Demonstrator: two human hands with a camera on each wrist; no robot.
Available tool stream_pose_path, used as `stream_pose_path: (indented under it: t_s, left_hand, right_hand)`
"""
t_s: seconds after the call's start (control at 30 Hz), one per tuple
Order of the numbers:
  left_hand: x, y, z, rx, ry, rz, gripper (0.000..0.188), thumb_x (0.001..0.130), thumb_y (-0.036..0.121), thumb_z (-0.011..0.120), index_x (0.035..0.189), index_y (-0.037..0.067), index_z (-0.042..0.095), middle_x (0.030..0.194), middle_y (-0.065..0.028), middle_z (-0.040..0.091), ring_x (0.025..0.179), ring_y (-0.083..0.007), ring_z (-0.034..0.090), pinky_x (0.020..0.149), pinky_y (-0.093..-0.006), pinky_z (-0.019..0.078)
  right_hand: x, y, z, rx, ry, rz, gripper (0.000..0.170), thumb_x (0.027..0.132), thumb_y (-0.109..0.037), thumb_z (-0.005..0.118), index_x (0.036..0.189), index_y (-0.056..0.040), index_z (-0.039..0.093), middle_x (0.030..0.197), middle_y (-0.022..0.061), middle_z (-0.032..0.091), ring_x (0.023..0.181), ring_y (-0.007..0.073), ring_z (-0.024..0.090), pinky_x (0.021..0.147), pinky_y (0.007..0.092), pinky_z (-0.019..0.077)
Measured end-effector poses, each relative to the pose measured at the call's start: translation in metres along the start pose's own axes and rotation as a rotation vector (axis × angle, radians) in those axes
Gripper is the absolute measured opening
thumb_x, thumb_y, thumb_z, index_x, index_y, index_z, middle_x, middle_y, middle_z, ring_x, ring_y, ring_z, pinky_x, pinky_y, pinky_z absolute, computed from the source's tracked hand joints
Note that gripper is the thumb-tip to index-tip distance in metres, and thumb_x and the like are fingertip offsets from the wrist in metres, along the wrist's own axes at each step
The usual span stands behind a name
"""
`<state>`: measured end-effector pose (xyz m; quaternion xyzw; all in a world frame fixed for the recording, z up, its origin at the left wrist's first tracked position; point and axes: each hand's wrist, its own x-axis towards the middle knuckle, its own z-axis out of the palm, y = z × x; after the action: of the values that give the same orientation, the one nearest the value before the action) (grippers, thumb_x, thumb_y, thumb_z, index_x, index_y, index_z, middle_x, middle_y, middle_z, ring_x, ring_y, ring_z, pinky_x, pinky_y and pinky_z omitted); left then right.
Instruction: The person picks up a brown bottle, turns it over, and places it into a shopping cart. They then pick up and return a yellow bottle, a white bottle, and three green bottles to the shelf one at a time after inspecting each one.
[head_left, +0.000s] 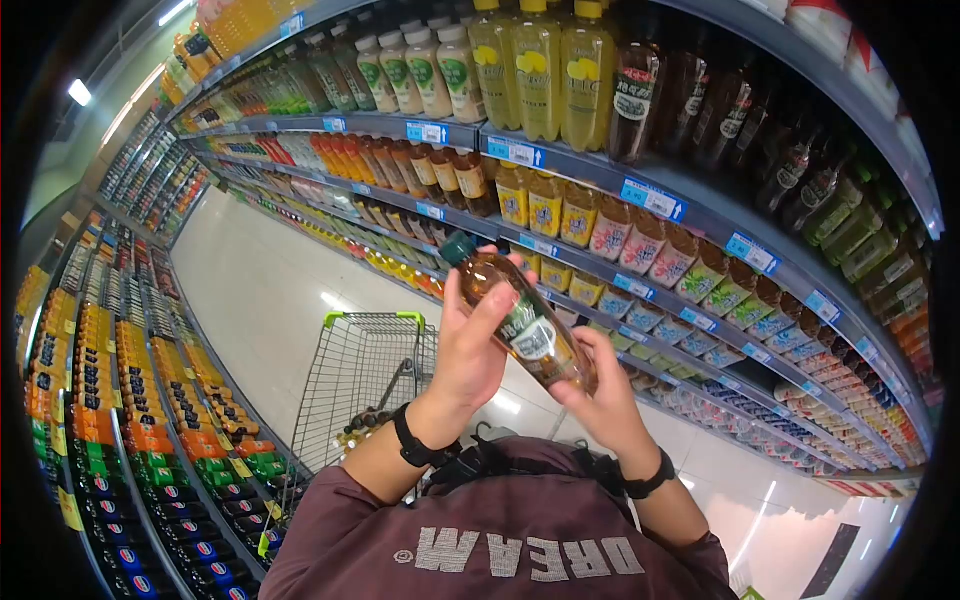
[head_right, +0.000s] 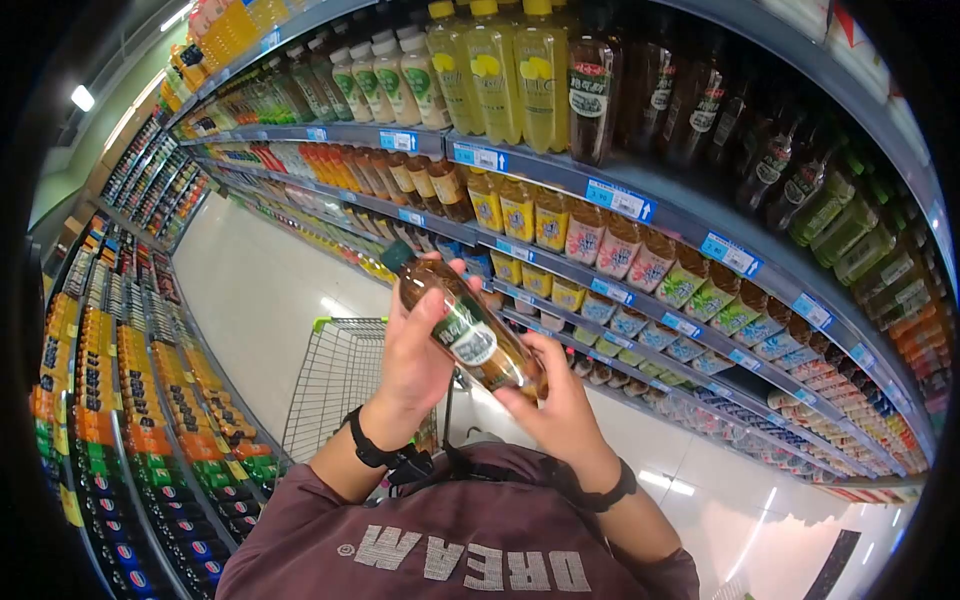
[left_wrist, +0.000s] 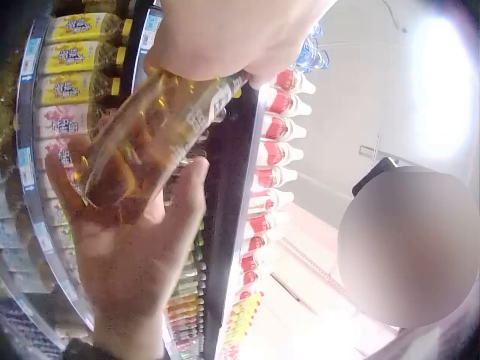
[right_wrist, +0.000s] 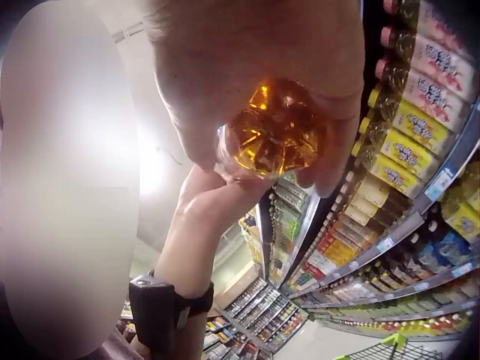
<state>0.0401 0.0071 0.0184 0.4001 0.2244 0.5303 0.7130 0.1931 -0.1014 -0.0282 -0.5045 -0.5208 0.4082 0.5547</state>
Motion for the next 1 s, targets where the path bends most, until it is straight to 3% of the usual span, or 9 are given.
stream_pose_path:
  t_s: [0.13, 0.2, 0.3, 0.43, 0.5, 0.6, 0.77, 0.83, 1.0]
  left_hand:
    - [-0.004, 0.002, 0.0, 0.017, -0.001, 0.025, 0.054, 0.099, 0.039, 0.065, 0.14, 0.011, 0.045, 0.133, -0.0087, 0.057, 0.121, -0.0263, 0.06, 0.102, -0.0483, 0.0527]
    - [-0.001, 0.001, -0.01, -0.17, -0.098, 0.018, 0.054, 0.1, 0.038, 0.065, 0.141, 0.01, 0.044, 0.133, -0.0084, 0.058, 0.121, -0.0256, 0.061, 0.104, -0.0469, 0.0511]
    - [-0.001, -0.002, -0.02, -0.385, -0.226, 0.045, 0.057, 0.1, 0.044, 0.062, 0.14, 0.008, 0.046, 0.133, -0.0081, 0.059, 0.117, -0.0261, 0.064, 0.105, -0.0469, 0.0509]
    - [0.001, 0.004, -0.021, -0.4, -0.165, 0.001, 0.049, 0.1, 0.041, 0.062, 0.133, 0.007, 0.05, 0.126, -0.0093, 0.061, 0.109, -0.0252, 0.067, 0.1, -0.0462, 0.0548]
    - [0.002, 0.006, -0.026, -0.191, -0.037, -0.002, 0.044, 0.1, 0.036, 0.065, 0.129, 0.007, 0.051, 0.122, -0.0088, 0.064, 0.107, -0.0229, 0.067, 0.098, -0.0434, 0.0558]
    - [-0.003, 0.01, -0.009, 0.014, 0.083, 0.077, 0.041, 0.101, 0.036, 0.063, 0.128, 0.009, 0.052, 0.122, -0.0092, 0.062, 0.108, -0.023, 0.065, 0.094, -0.0423, 0.0563]
    - [0.002, 0.016, -0.018, -0.073, -0.023, -0.042, 0.044, 0.102, 0.041, 0.06, 0.129, 0.007, 0.05, 0.128, -0.0124, 0.061, 0.117, -0.0269, 0.064, 0.097, -0.0452, 0.0543]
    - [0.002, 0.014, -0.023, -0.045, -0.036, -0.066, 0.049, 0.102, 0.046, 0.058, 0.131, 0.008, 0.05, 0.13, -0.0112, 0.062, 0.119, -0.0282, 0.063, 0.101, -0.047, 0.0522]
    - [-0.002, 0.003, -0.018, -0.334, -0.154, -0.128, 0.053, 0.099, 0.052, 0.061, 0.13, 0.01, 0.054, 0.125, -0.0074, 0.064, 0.113, -0.0262, 0.065, 0.098, -0.0471, 0.0543]
  right_hand:
    - [0.0, -0.003, 0.002, -0.301, -0.019, -0.11, 0.079, 0.083, -0.028, 0.084, 0.144, -0.0023, 0.042, 0.123, 0.0176, 0.066, 0.102, 0.0275, 0.071, 0.085, 0.0336, 0.0559]
    - [0.004, -0.006, -0.01, 0.746, -0.463, 0.413, 0.081, 0.09, -0.044, 0.075, 0.15, -0.0042, 0.038, 0.124, 0.0236, 0.065, 0.088, 0.0292, 0.074, 0.075, 0.0327, 0.0592]
    - [0.003, 0.015, -0.001, 1.17, -0.76, 0.504, 0.085, 0.096, -0.059, 0.059, 0.155, -0.0031, 0.032, 0.125, 0.0272, 0.064, 0.079, 0.0279, 0.074, 0.069, 0.0321, 0.0607]
    - [0.005, 0.015, 0.0, 0.844, -0.677, 0.473, 0.085, 0.1, -0.064, 0.047, 0.156, -0.0018, 0.031, 0.131, 0.0256, 0.061, 0.095, 0.0287, 0.074, 0.081, 0.0369, 0.0615]
    - [0.008, 0.017, 0.001, 0.73, -0.514, 0.534, 0.079, 0.098, -0.052, 0.063, 0.152, -0.002, 0.036, 0.132, 0.0218, 0.061, 0.109, 0.0283, 0.07, 0.092, 0.0377, 0.0577]
    - [0.013, 0.008, 0.006, -0.073, -0.17, -0.059, 0.086, 0.076, -0.016, 0.09, 0.144, 0.0, 0.041, 0.131, 0.0144, 0.062, 0.12, 0.0224, 0.063, 0.1, 0.0362, 0.0505]
    - [0.014, 0.022, 0.007, 0.0, -0.162, -0.035, 0.088, 0.079, -0.03, 0.088, 0.145, -0.0011, 0.038, 0.125, 0.0187, 0.064, 0.106, 0.0237, 0.069, 0.087, 0.0355, 0.0567]
    - [0.01, 0.018, -0.006, 0.992, -0.633, 0.443, 0.085, 0.087, -0.048, 0.075, 0.147, -0.0008, 0.039, 0.122, 0.0241, 0.064, 0.082, 0.0265, 0.073, 0.065, 0.0342, 0.0607]
    - [0.009, 0.041, 0.003, 1.2, -0.909, 0.525, 0.091, 0.093, -0.062, 0.059, 0.151, 0.0022, 0.033, 0.123, 0.0269, 0.062, 0.073, 0.0302, 0.074, 0.059, 0.0344, 0.0616]
